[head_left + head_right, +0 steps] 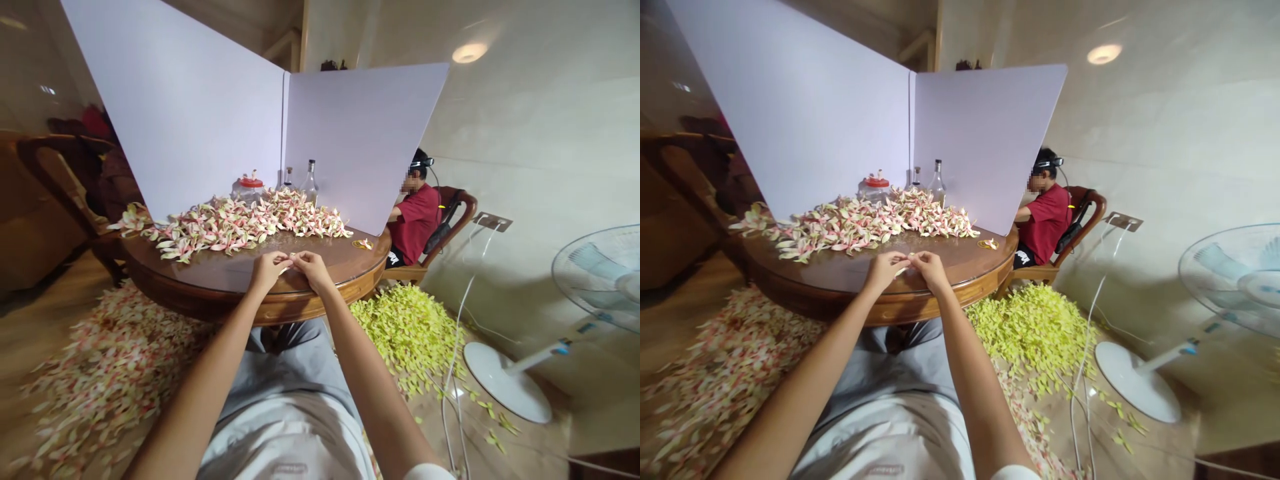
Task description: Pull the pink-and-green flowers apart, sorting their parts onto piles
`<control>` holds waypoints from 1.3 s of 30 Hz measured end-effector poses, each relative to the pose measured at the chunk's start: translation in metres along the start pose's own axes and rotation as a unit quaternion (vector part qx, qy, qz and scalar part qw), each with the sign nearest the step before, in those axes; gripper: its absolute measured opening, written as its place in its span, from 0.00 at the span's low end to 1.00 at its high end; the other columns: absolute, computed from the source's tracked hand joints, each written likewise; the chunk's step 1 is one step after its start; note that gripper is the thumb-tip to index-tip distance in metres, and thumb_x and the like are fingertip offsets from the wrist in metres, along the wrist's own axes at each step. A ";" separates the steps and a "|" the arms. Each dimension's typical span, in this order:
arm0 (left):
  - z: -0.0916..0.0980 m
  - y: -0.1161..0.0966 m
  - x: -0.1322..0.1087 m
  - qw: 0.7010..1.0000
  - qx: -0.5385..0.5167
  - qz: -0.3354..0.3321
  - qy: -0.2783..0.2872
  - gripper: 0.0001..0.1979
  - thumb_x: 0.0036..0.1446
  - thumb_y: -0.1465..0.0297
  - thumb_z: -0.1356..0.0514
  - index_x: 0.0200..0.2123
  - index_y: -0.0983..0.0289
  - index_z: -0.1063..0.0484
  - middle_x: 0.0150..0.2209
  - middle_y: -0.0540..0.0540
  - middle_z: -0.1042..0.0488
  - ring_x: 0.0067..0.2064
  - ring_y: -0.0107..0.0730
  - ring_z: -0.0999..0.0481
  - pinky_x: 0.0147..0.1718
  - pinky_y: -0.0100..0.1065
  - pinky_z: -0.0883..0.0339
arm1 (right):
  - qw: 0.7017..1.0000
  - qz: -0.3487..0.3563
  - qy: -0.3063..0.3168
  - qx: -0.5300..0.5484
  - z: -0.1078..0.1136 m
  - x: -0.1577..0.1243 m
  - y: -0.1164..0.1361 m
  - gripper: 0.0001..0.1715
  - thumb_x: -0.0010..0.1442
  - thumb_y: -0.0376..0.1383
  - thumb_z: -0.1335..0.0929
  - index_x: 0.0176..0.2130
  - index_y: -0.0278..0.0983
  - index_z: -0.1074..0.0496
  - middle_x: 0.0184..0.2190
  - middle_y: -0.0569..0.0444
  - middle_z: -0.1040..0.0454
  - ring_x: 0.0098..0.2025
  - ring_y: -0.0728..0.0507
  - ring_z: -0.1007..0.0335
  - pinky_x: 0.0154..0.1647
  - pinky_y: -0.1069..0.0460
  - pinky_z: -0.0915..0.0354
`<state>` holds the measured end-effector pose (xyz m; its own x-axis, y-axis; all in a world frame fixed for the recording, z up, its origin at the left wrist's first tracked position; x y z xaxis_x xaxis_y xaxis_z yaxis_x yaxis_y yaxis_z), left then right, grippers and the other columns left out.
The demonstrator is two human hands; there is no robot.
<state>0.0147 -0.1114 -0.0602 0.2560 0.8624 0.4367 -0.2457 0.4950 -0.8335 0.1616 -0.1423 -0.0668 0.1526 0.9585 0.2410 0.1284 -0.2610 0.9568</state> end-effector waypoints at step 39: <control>-0.001 0.024 0.010 0.993 -0.114 -0.006 0.021 0.14 0.49 0.60 0.32 0.32 0.66 0.20 0.31 0.58 0.18 0.34 0.38 0.20 0.35 0.33 0.30 | 0.999 0.014 0.038 -0.001 0.000 0.000 -0.004 0.22 0.44 0.49 0.22 0.30 0.34 0.22 0.28 0.53 0.21 0.32 0.47 0.27 0.41 0.52 0.32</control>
<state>0.0126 -0.0914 -0.0761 0.2980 0.8489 0.4364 -0.0246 0.4639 -0.8855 0.1613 -0.1412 -0.0701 0.0818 0.9565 0.2801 0.1239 -0.2887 0.9494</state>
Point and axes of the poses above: each hand's wrist, its own x-axis towards the middle knuckle, its own z-axis out of the back of the hand, y = z × x, the point moved 3 cm from there along x, towards the middle knuckle
